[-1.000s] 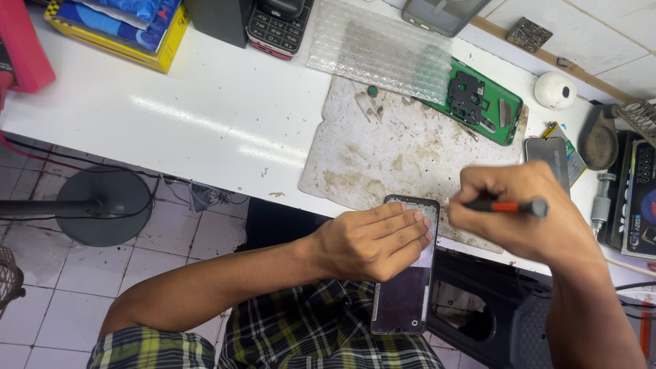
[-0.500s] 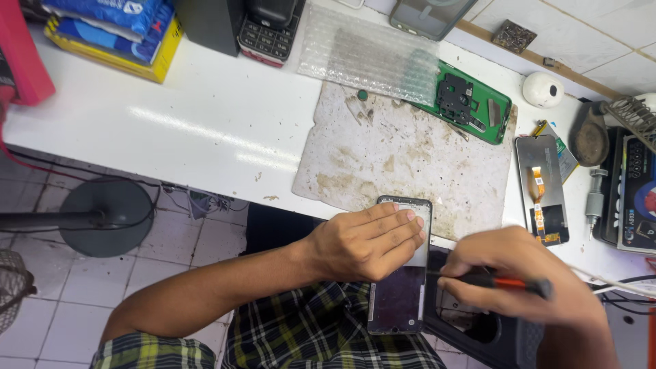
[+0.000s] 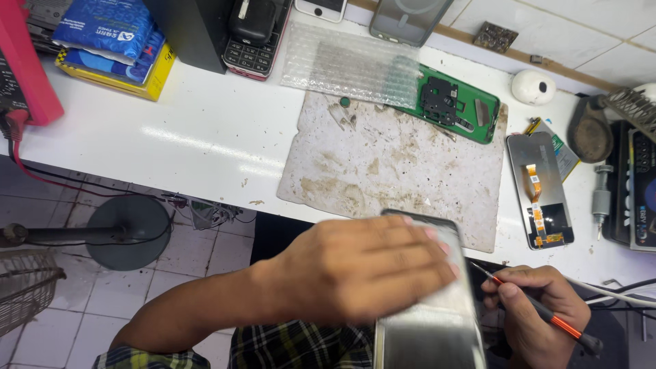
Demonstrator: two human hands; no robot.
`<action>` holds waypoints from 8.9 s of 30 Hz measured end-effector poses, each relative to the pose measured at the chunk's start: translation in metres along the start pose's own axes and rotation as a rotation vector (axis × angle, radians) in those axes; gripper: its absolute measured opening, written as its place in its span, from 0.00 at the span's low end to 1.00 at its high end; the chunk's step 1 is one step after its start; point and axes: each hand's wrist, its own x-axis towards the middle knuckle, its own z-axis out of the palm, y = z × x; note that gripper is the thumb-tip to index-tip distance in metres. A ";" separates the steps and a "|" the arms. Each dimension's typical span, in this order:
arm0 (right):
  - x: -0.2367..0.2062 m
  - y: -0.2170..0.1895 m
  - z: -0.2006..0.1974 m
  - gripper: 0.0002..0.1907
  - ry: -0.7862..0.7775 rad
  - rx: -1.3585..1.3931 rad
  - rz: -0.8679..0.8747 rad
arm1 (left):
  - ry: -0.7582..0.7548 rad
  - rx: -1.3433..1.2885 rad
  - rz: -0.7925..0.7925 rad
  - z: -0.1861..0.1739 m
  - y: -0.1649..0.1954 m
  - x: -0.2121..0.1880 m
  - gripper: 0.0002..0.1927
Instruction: The person uses a small screwdriver to pry and separate the screen assembly from the metal frame of a smartphone. They work along the edges of the device, carefully lifting the screen to detach it from the chassis.
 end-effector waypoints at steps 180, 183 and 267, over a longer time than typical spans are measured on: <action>0.047 -0.028 0.083 0.10 -0.010 -0.423 -0.249 | -0.720 0.249 -0.567 -0.049 -0.092 0.017 0.53; 0.046 -0.025 0.082 0.10 -0.012 -0.430 -0.244 | -0.765 0.250 -0.558 -0.059 -0.100 0.023 0.53; 0.039 -0.064 0.106 0.08 -0.017 -0.539 -0.251 | -0.061 0.257 -0.164 0.049 -0.003 -0.043 0.14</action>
